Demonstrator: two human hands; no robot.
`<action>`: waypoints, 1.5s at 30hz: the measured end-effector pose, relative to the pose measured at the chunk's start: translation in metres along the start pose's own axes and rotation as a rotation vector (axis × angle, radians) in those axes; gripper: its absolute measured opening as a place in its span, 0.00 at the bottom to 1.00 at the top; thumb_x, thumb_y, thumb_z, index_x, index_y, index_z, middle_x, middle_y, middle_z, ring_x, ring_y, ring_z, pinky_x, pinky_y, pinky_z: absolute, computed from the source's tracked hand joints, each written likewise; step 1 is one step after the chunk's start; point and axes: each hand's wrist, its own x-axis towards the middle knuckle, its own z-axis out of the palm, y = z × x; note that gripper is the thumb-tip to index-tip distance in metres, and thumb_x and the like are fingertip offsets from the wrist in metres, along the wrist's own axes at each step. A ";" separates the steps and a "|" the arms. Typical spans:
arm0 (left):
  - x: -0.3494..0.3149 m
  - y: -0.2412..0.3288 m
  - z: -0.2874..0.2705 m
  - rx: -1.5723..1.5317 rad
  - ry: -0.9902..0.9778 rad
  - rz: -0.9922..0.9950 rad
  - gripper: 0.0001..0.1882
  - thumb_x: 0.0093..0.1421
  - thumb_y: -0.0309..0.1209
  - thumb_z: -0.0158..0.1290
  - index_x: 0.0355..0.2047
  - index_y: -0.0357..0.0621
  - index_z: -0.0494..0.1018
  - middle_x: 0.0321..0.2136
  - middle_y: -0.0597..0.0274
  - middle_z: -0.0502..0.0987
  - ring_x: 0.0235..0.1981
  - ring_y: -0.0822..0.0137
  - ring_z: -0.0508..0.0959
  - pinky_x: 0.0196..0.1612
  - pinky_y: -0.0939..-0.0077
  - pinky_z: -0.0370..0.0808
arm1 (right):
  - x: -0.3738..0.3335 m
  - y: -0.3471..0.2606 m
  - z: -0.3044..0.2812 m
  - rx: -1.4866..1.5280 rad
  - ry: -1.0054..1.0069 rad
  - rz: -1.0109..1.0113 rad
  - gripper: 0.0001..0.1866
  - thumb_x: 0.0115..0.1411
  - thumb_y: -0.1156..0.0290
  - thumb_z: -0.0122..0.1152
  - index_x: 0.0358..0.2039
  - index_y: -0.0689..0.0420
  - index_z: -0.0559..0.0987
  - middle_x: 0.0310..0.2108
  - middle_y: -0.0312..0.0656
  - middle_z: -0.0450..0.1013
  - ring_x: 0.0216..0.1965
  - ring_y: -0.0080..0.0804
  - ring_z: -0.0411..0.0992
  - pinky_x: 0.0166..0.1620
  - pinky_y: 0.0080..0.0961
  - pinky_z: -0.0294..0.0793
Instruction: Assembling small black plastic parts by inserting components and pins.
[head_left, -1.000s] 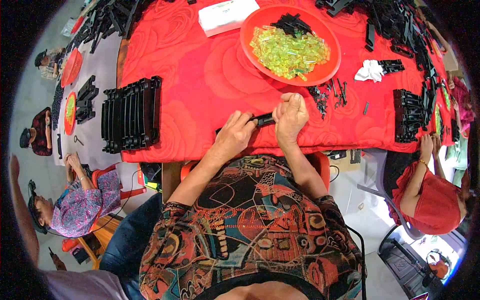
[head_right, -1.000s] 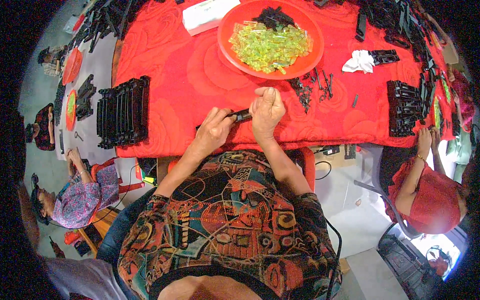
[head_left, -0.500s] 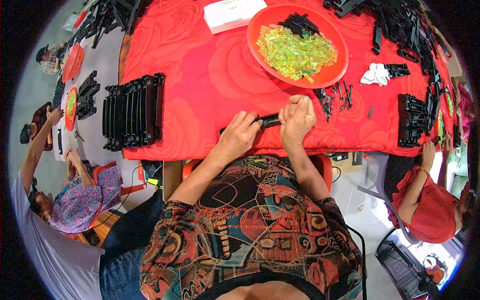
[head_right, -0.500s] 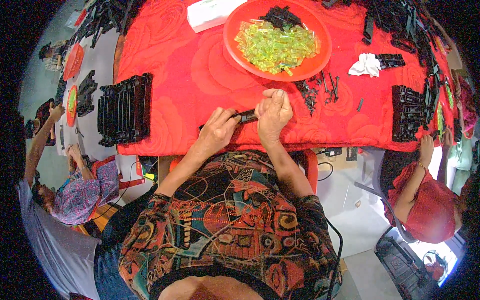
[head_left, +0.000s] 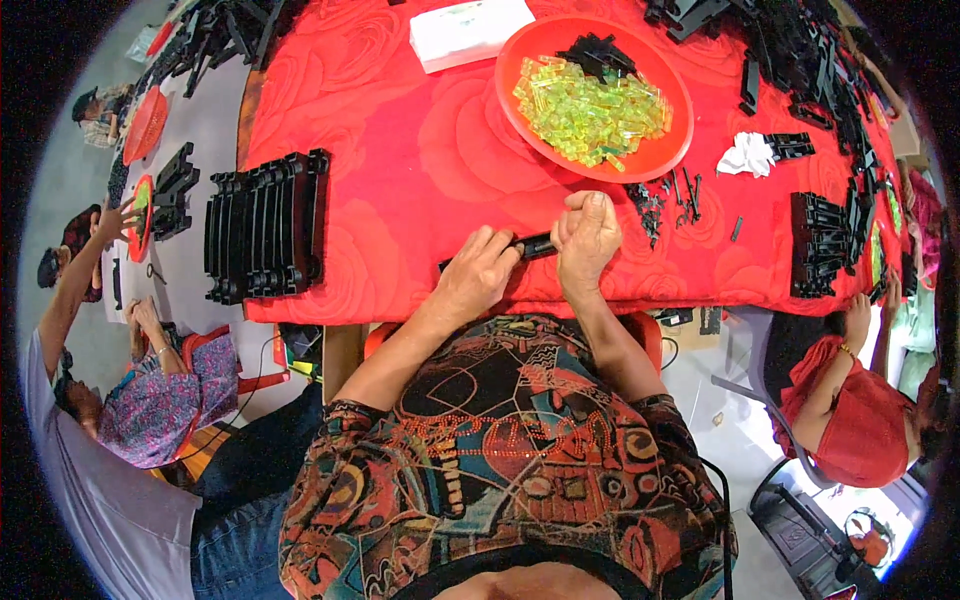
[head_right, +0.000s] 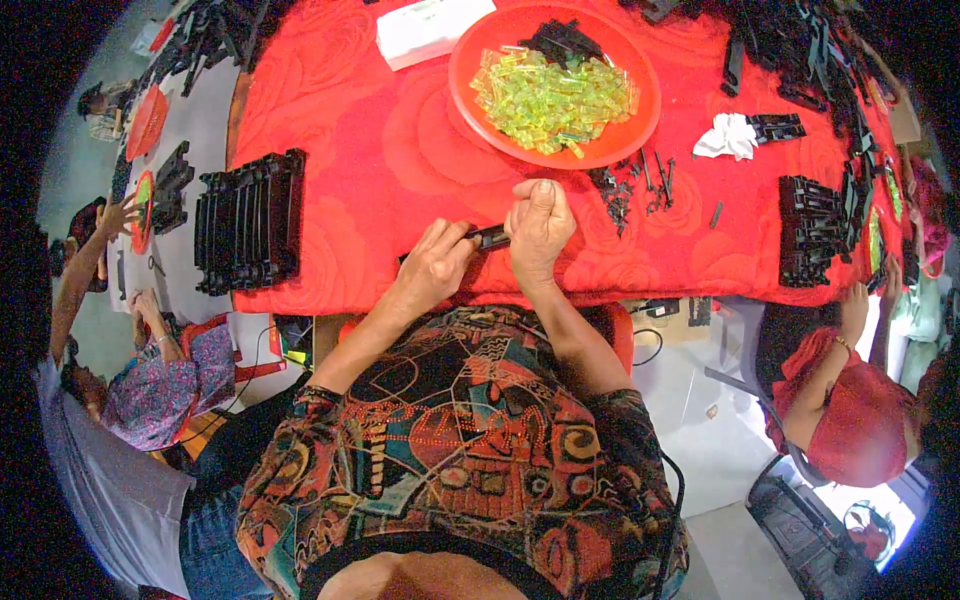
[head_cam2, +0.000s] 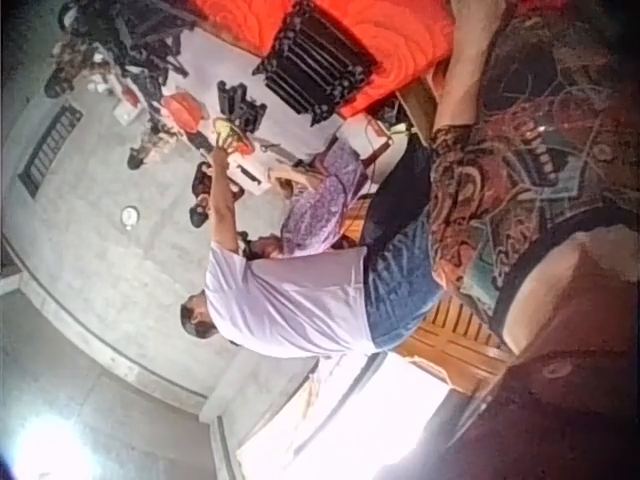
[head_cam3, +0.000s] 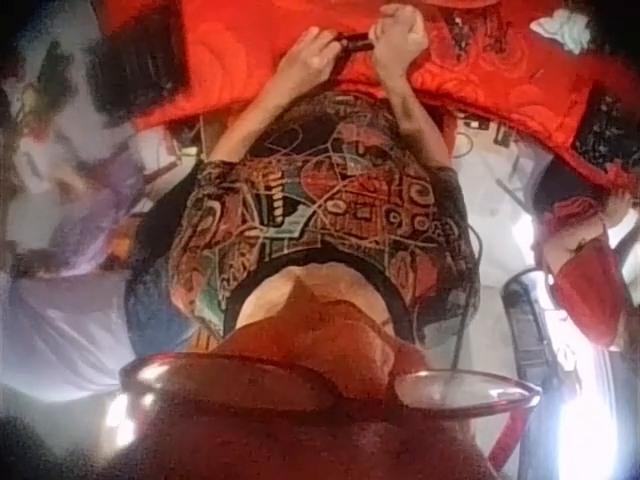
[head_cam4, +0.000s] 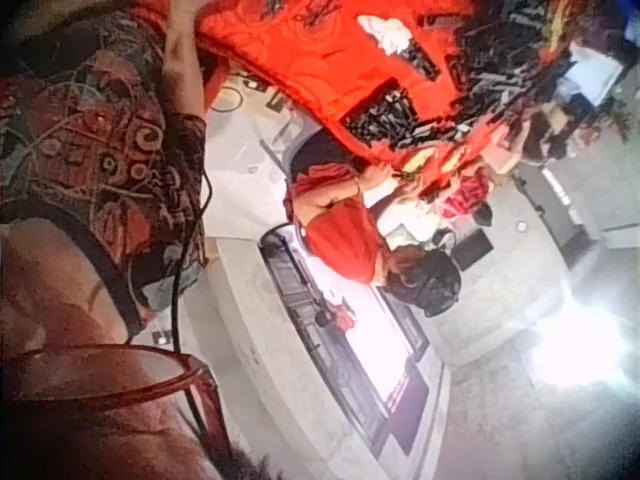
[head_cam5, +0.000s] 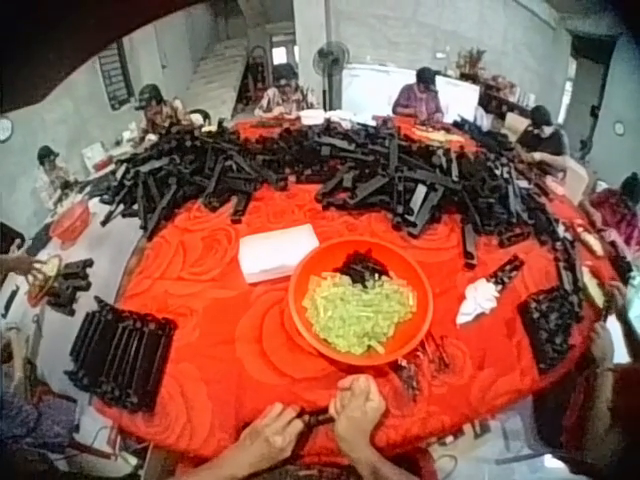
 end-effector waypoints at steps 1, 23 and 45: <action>-0.001 0.000 0.000 0.006 0.001 -0.002 0.09 0.47 0.22 0.50 0.30 0.33 0.71 0.34 0.52 0.70 0.33 0.56 0.69 0.38 0.67 0.69 | 0.000 -0.002 0.000 0.004 -0.005 0.001 0.17 0.65 0.61 0.41 0.27 0.62 0.67 0.10 0.28 0.48 0.08 0.14 0.46 0.12 0.16 0.48; 0.009 0.007 -0.020 -0.057 0.076 -0.104 0.15 0.50 0.33 0.57 0.28 0.35 0.65 0.35 0.47 0.69 0.36 0.48 0.71 0.39 0.59 0.70 | -0.026 -0.045 -0.036 -0.675 -0.233 -0.144 0.04 0.59 0.76 0.51 0.32 0.62 0.72 0.19 0.27 0.62 0.20 0.11 0.57 0.23 0.12 0.56; 0.060 -0.008 -0.034 -0.107 -0.306 -0.353 0.11 0.47 0.23 0.44 0.32 0.36 0.70 0.23 0.40 0.74 0.29 0.42 0.76 0.31 0.50 0.70 | -0.016 -0.046 -0.043 -0.251 -0.025 0.034 0.06 0.61 0.74 0.48 0.30 0.61 0.71 0.12 0.26 0.54 0.10 0.11 0.47 0.13 0.13 0.46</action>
